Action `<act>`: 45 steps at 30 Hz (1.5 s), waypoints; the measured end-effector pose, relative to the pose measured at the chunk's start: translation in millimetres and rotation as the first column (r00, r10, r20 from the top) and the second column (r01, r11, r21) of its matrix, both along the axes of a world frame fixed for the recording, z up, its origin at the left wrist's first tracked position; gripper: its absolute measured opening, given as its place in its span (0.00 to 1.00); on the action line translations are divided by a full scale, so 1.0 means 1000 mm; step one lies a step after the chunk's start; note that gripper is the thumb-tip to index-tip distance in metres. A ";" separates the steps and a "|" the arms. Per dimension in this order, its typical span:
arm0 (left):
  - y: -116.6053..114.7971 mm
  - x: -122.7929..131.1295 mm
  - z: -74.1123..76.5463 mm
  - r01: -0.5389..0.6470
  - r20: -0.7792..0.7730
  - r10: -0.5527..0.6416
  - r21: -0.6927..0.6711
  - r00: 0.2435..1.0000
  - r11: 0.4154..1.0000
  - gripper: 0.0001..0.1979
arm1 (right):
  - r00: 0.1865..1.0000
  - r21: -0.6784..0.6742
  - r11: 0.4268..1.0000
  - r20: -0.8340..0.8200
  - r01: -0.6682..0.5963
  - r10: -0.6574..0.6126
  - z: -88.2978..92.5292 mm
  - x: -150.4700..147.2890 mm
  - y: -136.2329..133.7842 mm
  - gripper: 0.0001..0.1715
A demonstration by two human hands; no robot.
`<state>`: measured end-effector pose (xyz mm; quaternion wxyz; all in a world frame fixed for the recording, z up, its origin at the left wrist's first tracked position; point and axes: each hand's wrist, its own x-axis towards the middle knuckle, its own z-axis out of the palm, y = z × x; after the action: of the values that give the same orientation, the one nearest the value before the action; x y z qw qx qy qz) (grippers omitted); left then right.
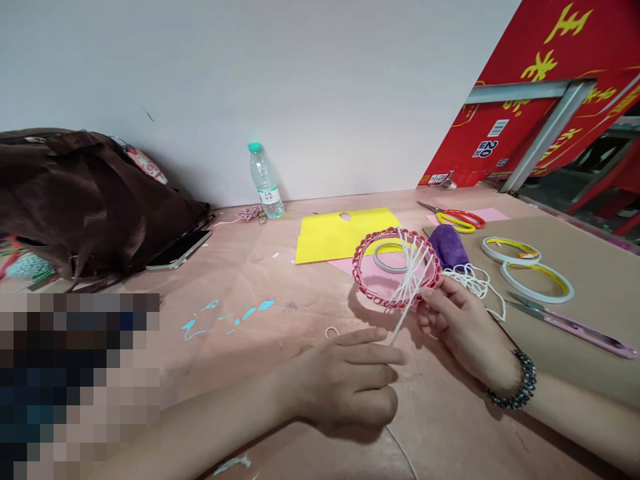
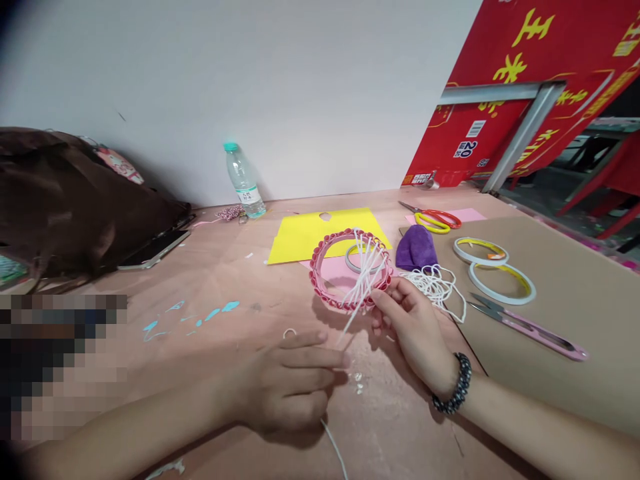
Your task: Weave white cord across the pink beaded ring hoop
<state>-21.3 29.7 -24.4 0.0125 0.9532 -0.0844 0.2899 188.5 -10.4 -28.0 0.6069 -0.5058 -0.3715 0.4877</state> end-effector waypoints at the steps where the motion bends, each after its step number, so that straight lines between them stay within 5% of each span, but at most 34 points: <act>1: 0.000 -0.001 -0.002 -0.007 -0.049 0.005 -0.045 0.999 0.999 0.08 | 1.000 0.000 1.000 -0.006 0.005 -0.005 0.000 0.000 0.000 0.14; 3: -0.001 -0.004 -0.004 -0.202 -0.125 0.181 -0.190 0.976 0.961 0.11 | 1.000 0.014 1.000 -0.002 0.004 -0.004 0.001 0.000 -0.001 0.14; 6: 0.001 -0.005 -0.005 -0.602 -0.216 0.569 -0.420 0.793 0.679 0.08 | 0.999 0.049 0.999 0.039 -0.007 0.005 0.002 -0.001 -0.002 0.13; 8: 0.003 -0.003 -0.003 -0.651 -0.278 0.607 -0.503 0.745 0.569 0.09 | 0.998 0.076 0.997 0.068 -0.008 0.003 0.002 -0.001 -0.003 0.13; 9: 0.004 -0.001 -0.002 -0.631 -0.297 0.569 -0.510 0.767 0.584 0.07 | 0.997 0.090 0.996 0.077 -0.007 0.000 0.001 -0.001 -0.003 0.13; 11: 0.005 0.000 0.000 -0.535 -0.256 0.471 -0.459 0.844 0.709 0.05 | 0.995 0.106 0.994 0.097 -0.008 -0.002 0.001 -0.001 -0.002 0.12; 15: 0.002 -0.001 0.003 -0.294 0.149 0.320 -0.169 0.936 0.941 0.03 | 0.984 0.076 0.997 0.176 -0.020 0.007 0.004 -0.003 -0.002 0.12; 18: 0.001 -0.002 0.001 -0.146 0.221 0.154 -0.055 0.963 0.988 0.05 | 0.969 0.062 0.998 0.246 -0.019 0.003 0.009 -0.006 -0.003 0.12; 21: 0.000 -0.004 -0.004 -0.001 0.071 0.018 -0.230 0.997 0.973 0.10 | 0.955 0.046 0.999 0.295 -0.001 -0.012 0.013 -0.008 -0.004 0.13; 23: -0.002 -0.004 -0.008 -0.106 0.024 0.131 -0.446 0.991 0.889 0.12 | 0.950 0.047 0.999 0.312 0.014 -0.028 0.012 -0.007 -0.004 0.14; 26: -0.004 -0.001 -0.005 -0.461 -0.195 0.468 -0.685 0.862 0.564 0.08 | 0.944 0.073 0.997 0.326 0.031 -0.053 0.010 -0.006 -0.003 0.15; 28: -0.004 0.002 0.001 -0.549 -0.337 0.464 -0.693 0.819 0.466 0.09 | 0.941 0.087 0.995 0.331 0.049 -0.075 0.009 -0.005 -0.003 0.14; 30: -0.003 0.003 0.006 -0.544 -0.340 0.434 -0.639 0.834 0.544 0.10 | 0.941 0.084 0.995 0.329 0.059 -0.084 0.009 -0.005 -0.003 0.14; 33: -0.004 0.003 0.008 -0.370 0.010 0.406 -0.390 0.914 0.843 0.14 | 0.944 0.075 0.996 0.323 0.050 -0.072 0.010 -0.006 -0.003 0.13; 35: -0.007 0.002 0.007 -0.193 0.229 0.210 -0.097 0.950 0.976 0.09 | 0.947 0.076 0.996 0.315 0.044 -0.066 0.010 -0.006 -0.003 0.12; 37: -0.011 0.003 0.004 -0.040 0.206 0.015 0.117 0.978 0.992 0.07 | 0.952 0.075 0.996 0.299 0.038 -0.059 0.009 -0.006 -0.003 0.11; 40: -0.012 0.003 0.000 0.005 0.071 -0.014 0.120 0.997 0.993 0.12 | 0.961 0.079 0.997 0.273 0.022 -0.043 0.008 -0.005 -0.004 0.11; 43: -0.010 0.000 -0.003 -0.133 0.119 0.144 -0.096 0.982 0.987 0.14 | 0.971 0.099 0.995 0.235 0.020 -0.043 0.005 -0.004 -0.004 0.11; 45: -0.007 -0.001 -0.003 -0.362 0.084 0.416 -0.358 0.906 0.861 0.09 | 0.980 0.113 0.993 0.192 0.026 -0.048 0.004 -0.003 -0.003 0.11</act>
<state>-21.9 23.2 -27.0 0.1084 0.9082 0.1597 0.3714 185.3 -13.4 -24.4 0.6035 -0.5238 -0.4458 0.4033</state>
